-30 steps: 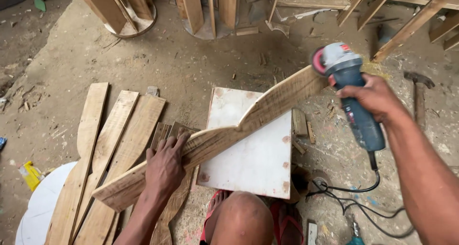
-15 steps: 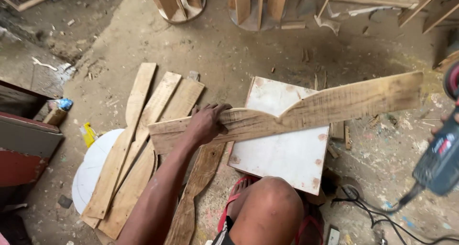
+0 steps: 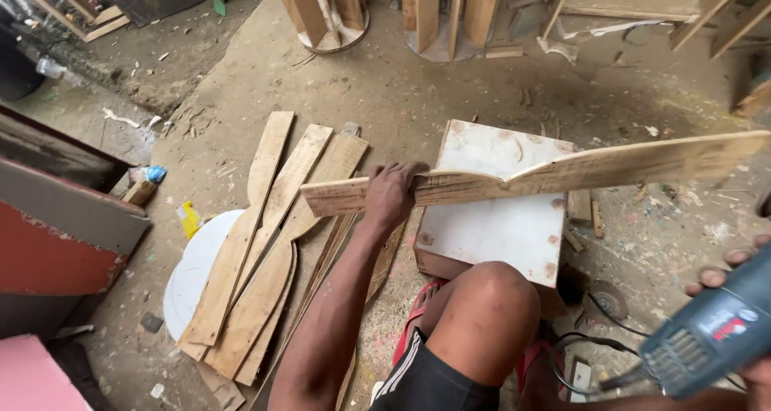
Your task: Sanding and shaping the edges of a curved wooden plank using an angle grinder
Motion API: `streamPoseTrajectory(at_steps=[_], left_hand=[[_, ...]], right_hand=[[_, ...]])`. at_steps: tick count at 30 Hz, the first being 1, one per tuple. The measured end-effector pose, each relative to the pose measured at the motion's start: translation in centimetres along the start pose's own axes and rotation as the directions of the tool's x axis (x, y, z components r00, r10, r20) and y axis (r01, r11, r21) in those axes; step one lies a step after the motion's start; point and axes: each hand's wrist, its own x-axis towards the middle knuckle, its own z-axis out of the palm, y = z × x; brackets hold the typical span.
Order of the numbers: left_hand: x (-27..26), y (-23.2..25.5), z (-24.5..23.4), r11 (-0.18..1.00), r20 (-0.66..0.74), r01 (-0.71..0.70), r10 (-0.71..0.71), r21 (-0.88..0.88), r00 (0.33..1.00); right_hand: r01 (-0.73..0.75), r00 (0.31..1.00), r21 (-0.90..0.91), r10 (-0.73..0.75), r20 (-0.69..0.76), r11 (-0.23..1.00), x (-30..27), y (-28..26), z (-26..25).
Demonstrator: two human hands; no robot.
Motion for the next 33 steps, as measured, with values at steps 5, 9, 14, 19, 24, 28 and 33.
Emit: streamPoseTrajectory(at_steps=[5,9,14,19,24,28,33], left_hand=[[-2.3,-0.7,-3.1,0.987,-0.04,0.123,-0.12,0.101,0.992],[-4.9,-4.4,-3.5,0.949,0.073,0.288,-0.299,0.129,0.951],[-6.6,-5.9,-2.9,0.956,0.033,0.294,-0.294,0.027,0.955],[-6.5,-5.8,-3.0,0.938,-0.01,0.302,-0.305,0.168,0.952],[-7.6,-2.9,-4.4,0.942,0.049,0.31,-0.318,0.132,0.947],[-8.3,-1.3,-4.5,0.955,0.031,0.232,-0.241,0.184,0.97],[-5.1,-1.2,-1.9,0.919,0.115,0.201,-0.253,0.34,0.961]], right_hand=[[0.044,0.999,0.058,-0.043,-0.025,0.997,-4.0,0.4,6.2],[0.016,0.999,0.118,-0.012,-0.034,0.993,-5.0,-1.0,9.7],[0.048,0.995,0.061,-0.042,-0.088,0.997,-7.0,-1.6,13.2],[0.124,0.989,0.044,-0.12,-0.083,0.991,-8.0,-1.3,13.9],[0.134,0.991,0.109,-0.131,-0.038,0.985,-8.3,-2.3,14.0],[0.058,0.998,0.188,-0.064,0.024,0.98,-7.9,-2.5,12.5],[0.081,0.997,0.214,-0.079,-0.019,0.973,-7.1,-2.2,14.6]])
